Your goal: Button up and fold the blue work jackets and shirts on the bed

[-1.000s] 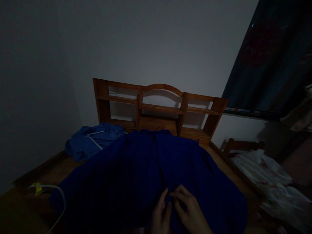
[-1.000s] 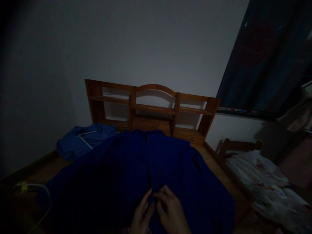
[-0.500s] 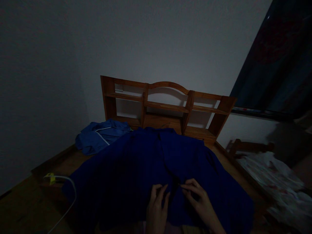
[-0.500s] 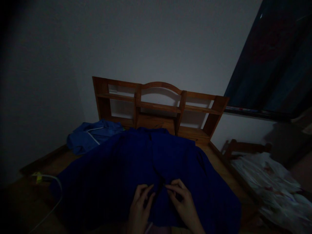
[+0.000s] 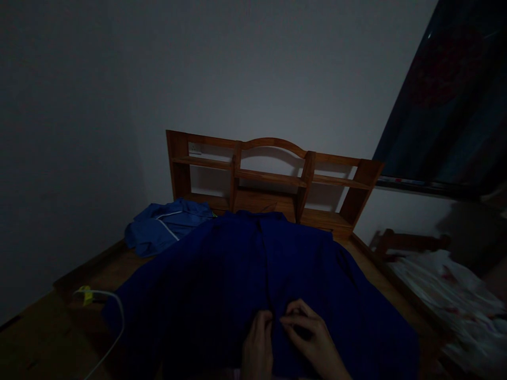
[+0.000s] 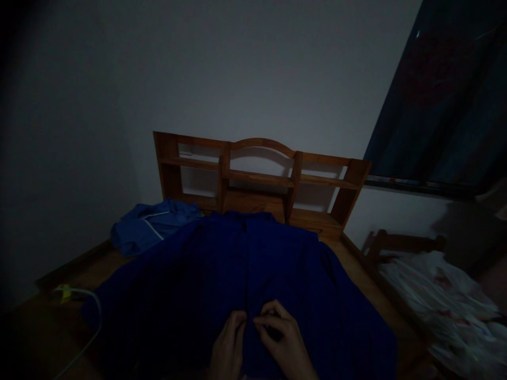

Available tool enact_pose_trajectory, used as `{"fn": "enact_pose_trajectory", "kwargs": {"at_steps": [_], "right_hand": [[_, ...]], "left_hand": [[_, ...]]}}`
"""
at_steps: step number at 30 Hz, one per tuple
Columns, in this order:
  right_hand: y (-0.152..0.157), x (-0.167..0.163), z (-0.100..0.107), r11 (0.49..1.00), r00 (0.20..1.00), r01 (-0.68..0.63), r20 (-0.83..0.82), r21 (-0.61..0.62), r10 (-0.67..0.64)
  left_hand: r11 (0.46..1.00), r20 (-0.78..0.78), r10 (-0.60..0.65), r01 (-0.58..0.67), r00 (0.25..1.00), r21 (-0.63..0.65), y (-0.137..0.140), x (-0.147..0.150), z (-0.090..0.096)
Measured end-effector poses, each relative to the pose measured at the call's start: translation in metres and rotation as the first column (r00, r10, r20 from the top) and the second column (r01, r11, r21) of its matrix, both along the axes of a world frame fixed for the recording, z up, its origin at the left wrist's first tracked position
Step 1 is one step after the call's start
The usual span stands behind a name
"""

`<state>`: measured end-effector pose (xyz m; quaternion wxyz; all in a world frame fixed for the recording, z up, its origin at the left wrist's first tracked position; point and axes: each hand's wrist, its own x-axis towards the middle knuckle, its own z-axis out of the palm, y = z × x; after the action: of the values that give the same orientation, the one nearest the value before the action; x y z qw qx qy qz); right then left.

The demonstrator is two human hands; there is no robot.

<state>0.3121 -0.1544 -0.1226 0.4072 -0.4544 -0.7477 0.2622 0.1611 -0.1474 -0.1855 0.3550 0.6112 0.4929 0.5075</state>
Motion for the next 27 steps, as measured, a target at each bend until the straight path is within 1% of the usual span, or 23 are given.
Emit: {"fn": "enact_pose_trajectory", "kwargs": {"at_steps": [5,7,11,13,16,19,21,24,27], "right_hand": [[0.002,-0.003,-0.003,0.999,1.000,0.025,0.007,-0.040,-0.025],[0.004,-0.003,-0.005,0.999,0.999,0.044,0.016,-0.028,-0.043],[0.006,-0.001,-0.003,0.997,0.996,0.082,0.023,0.009,-0.082],[0.007,-0.001,0.000,0.994,0.993,0.111,0.027,0.004,-0.111],[0.007,-0.002,0.002,0.990,0.989,0.141,0.038,-0.015,-0.141],[0.008,-0.002,-0.001,0.987,0.986,0.161,0.052,-0.023,-0.159],[0.009,-0.002,-0.004,0.985,0.984,0.168,0.067,-0.041,-0.166],[0.009,-0.001,-0.008,0.982,0.982,0.172,0.088,-0.076,-0.165],[0.008,-0.001,-0.012,0.984,0.982,0.159,0.113,-0.079,-0.149]], "left_hand": [[0.997,0.153,-0.027,0.036,0.988,-0.062,0.004,-0.002,-0.002],[0.994,0.226,-0.049,0.069,0.973,-0.079,0.006,0.001,-0.006],[0.992,0.366,-0.027,0.071,0.930,-0.107,0.007,0.010,-0.009],[0.990,0.390,-0.026,0.079,0.921,-0.121,0.005,0.013,-0.006],[0.986,0.412,-0.027,0.092,0.911,-0.140,0.001,0.014,0.004],[0.979,0.463,0.007,0.089,0.886,-0.185,-0.003,0.014,0.017],[0.976,0.498,0.017,0.093,0.867,-0.195,-0.004,0.015,0.022],[0.979,0.509,0.022,0.086,0.860,-0.187,-0.004,0.018,0.022],[0.983,0.475,0.013,0.075,0.880,-0.165,-0.002,0.019,0.019]]}}
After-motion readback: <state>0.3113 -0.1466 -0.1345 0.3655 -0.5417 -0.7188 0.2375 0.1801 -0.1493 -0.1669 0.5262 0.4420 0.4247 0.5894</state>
